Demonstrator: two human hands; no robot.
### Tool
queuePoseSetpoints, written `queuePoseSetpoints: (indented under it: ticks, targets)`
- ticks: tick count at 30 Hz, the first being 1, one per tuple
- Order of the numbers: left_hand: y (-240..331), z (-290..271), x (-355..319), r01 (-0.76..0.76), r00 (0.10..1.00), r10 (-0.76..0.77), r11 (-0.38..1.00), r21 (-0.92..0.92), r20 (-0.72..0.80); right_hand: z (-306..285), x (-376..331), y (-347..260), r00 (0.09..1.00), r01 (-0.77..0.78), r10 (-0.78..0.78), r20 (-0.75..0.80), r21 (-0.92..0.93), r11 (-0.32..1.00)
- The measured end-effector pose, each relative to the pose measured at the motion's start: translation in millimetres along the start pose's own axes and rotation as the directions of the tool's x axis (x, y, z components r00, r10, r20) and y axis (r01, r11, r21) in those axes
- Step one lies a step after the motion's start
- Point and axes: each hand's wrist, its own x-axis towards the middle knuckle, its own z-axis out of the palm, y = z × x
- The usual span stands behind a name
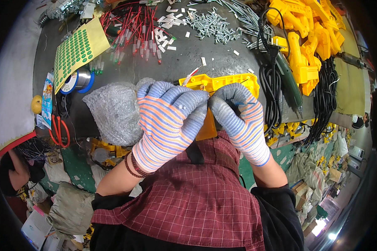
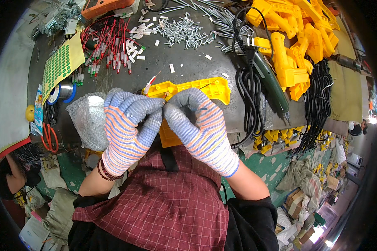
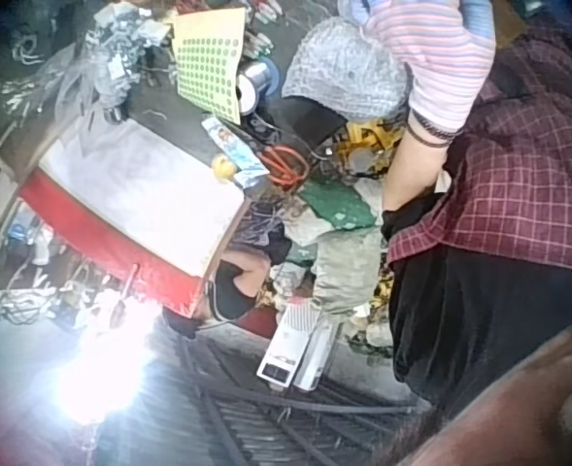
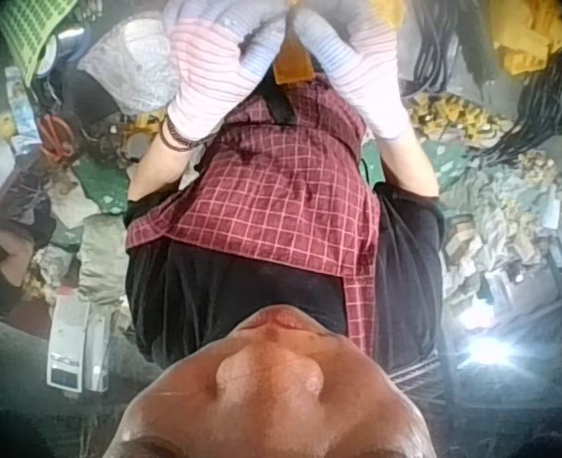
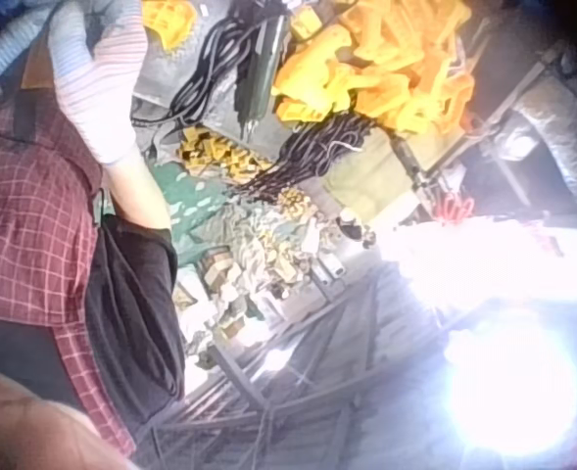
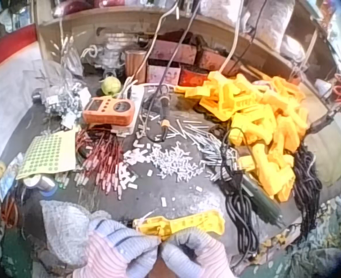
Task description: Assembling the internal components and housing of a yellow handheld electronic device, including soldering and screw installation.
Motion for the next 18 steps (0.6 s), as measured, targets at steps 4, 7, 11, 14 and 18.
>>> queuePoseSetpoints:
  ticks: [4, 7, 11, 14, 18]
  targets:
    - [3, -4, 2, 0.038, 0.999, -0.038, 0.999, -0.038, 0.007, 1, -1, -3, 0.997, 0.079, -0.080, -0.012, -0.106, 0.991]
    - [2, -6, 2, 0.027, 0.998, -0.024, 0.999, -0.043, 0.051, -4, 0, -1, 0.991, 0.134, -0.129, 0.039, -0.247, 0.960]
    - [2, -8, 6, 0.003, 0.997, 0.001, 0.998, -0.057, 0.072, -8, 0, 2, 0.991, 0.132, -0.122, 0.060, -0.227, 0.965]
    - [2, -8, 8, 0.081, 0.991, -0.069, 0.992, -0.096, 0.118, -13, 0, 9, 0.807, 0.524, -0.569, 0.160, -0.638, 0.564]
    - [4, -6, 8, 0.093, 0.991, -0.083, 0.991, -0.096, 0.107, -27, 11, 19, 0.545, 0.669, -0.720, 0.429, -0.741, 0.064]
